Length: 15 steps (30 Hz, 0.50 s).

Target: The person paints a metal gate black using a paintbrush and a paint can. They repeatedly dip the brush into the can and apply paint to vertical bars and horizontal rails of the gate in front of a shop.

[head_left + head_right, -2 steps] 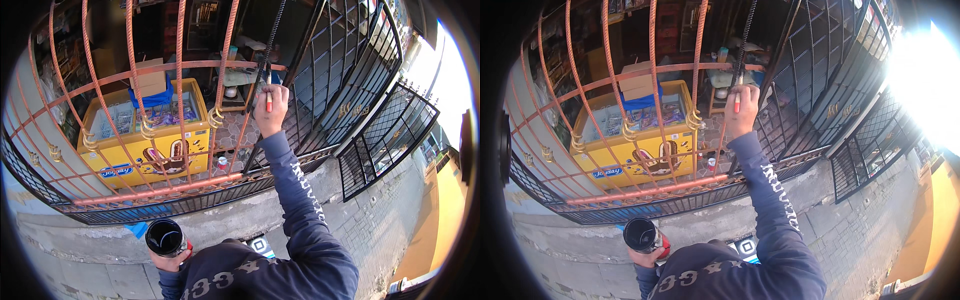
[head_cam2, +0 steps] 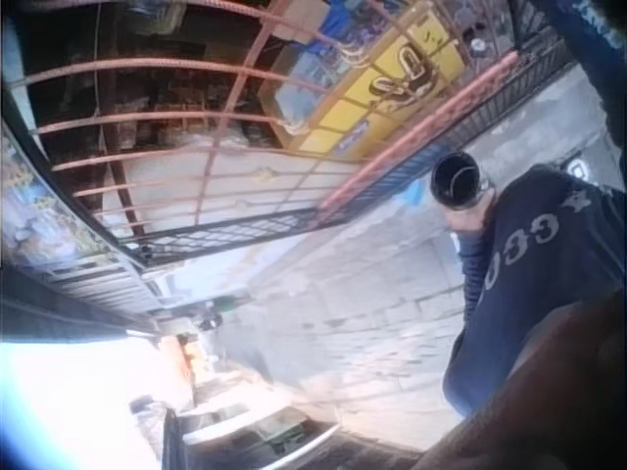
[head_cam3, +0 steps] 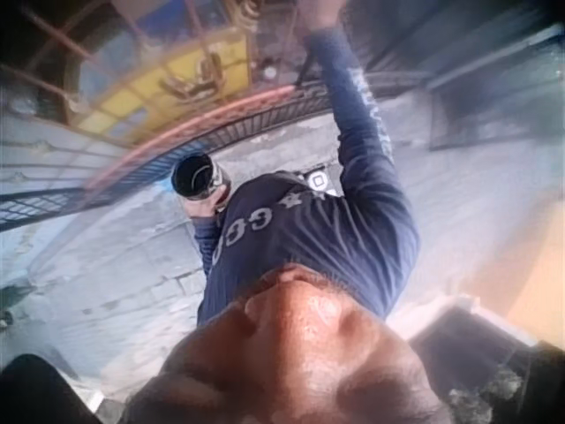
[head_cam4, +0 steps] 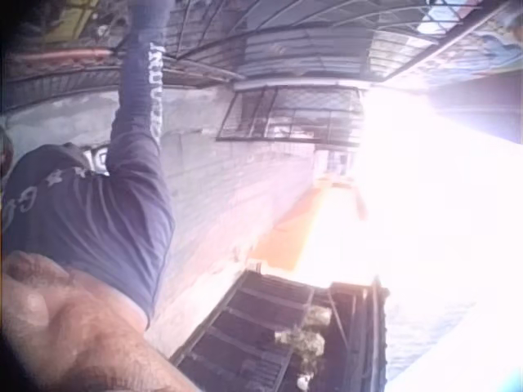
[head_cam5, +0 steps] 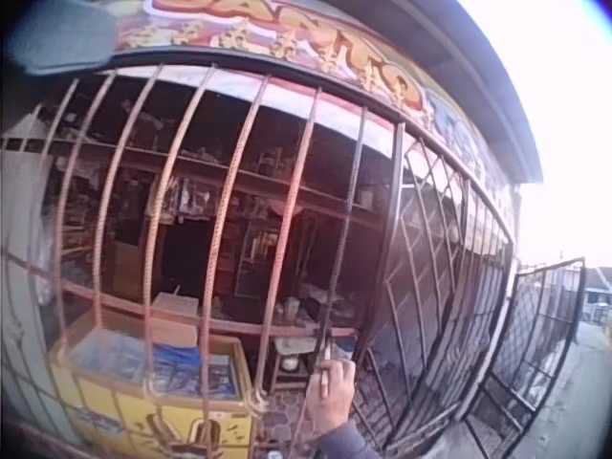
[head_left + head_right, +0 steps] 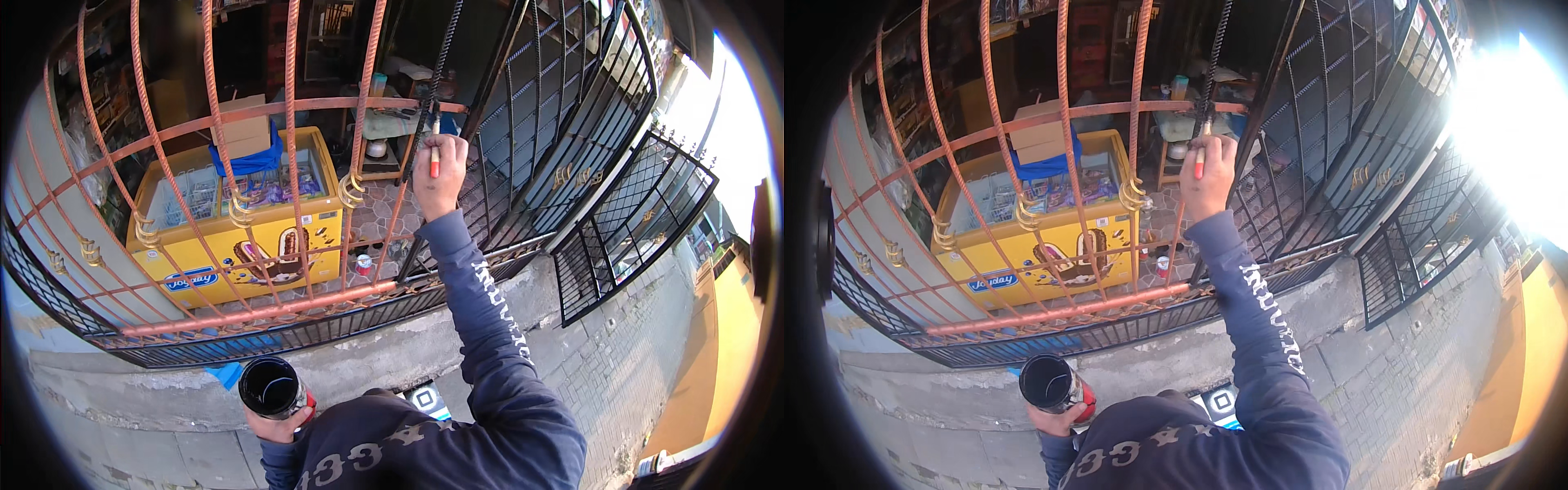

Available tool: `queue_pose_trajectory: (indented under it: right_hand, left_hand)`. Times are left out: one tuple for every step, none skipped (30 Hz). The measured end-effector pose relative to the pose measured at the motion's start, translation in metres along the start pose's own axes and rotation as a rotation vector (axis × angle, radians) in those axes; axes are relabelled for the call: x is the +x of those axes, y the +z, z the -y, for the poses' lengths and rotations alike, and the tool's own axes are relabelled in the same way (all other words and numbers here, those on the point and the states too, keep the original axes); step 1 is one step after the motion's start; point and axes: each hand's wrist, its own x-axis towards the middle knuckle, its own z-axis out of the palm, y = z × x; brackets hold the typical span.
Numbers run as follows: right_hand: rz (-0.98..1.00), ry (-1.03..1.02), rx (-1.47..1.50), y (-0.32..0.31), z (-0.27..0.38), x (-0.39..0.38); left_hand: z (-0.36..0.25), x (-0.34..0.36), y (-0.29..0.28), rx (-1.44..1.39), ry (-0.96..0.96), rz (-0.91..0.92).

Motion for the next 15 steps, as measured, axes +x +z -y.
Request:
queue_pose_trajectory:
  right_hand:
    - [0.127,-0.016,0.045,0.002,0.000,-0.001]
    - [0.187,-0.055,0.063,0.006,0.002,-0.001]
    - [0.234,-0.126,0.082,0.008,0.003,-0.003]
    - [0.248,-0.055,0.120,0.013,0.002,-0.001]
    - [0.154,-0.019,0.098,0.017,0.003,-0.002]
    - [0.073,-0.011,0.067,0.020,0.003,-0.003]
    - [-0.019,-0.001,0.023,0.024,0.004,-0.004]
    - [0.028,0.019,-0.013,0.028,0.005,-0.006]
    - [0.145,0.012,0.008,0.032,0.006,-0.009]
    - [0.183,-0.004,-0.012,0.038,0.009,-0.013]
    - [0.223,-0.005,-0.035,0.043,0.011,-0.017]
    - [0.167,0.018,-0.006,0.047,0.013,-0.021]
    - [0.130,0.037,0.032,0.051,0.016,-0.025]
    - [0.017,0.008,0.051,0.055,0.018,-0.028]
    - [0.004,0.061,0.025,0.059,0.020,-0.029]
  left_hand:
    - [0.001,0.001,-0.001,0.030,0.033,0.005]
    - [0.002,0.001,-0.001,0.008,-0.003,0.020]
    - [0.003,0.000,-0.002,-0.015,-0.005,0.033]
    - [0.006,0.007,0.001,-0.032,0.025,0.039]
    - [0.006,0.009,0.001,-0.026,0.019,0.040]
    - [0.006,0.009,0.000,-0.005,0.032,0.041]
    - [0.006,0.011,0.000,0.005,0.084,0.048]
    - [0.005,0.012,0.000,0.009,0.030,0.057]
    - [0.004,0.012,0.002,0.003,0.015,0.049]
    - [0.003,0.012,0.003,-0.016,0.030,0.034]
    - [0.002,0.013,0.005,-0.044,0.068,0.024]
    - [0.001,0.012,0.005,-0.060,0.052,0.019]
    - [0.001,0.012,0.006,-0.080,0.036,0.018]
    - [0.000,0.011,0.005,-0.095,0.036,0.011]
    - [0.001,0.011,0.003,-0.104,0.060,-0.008]
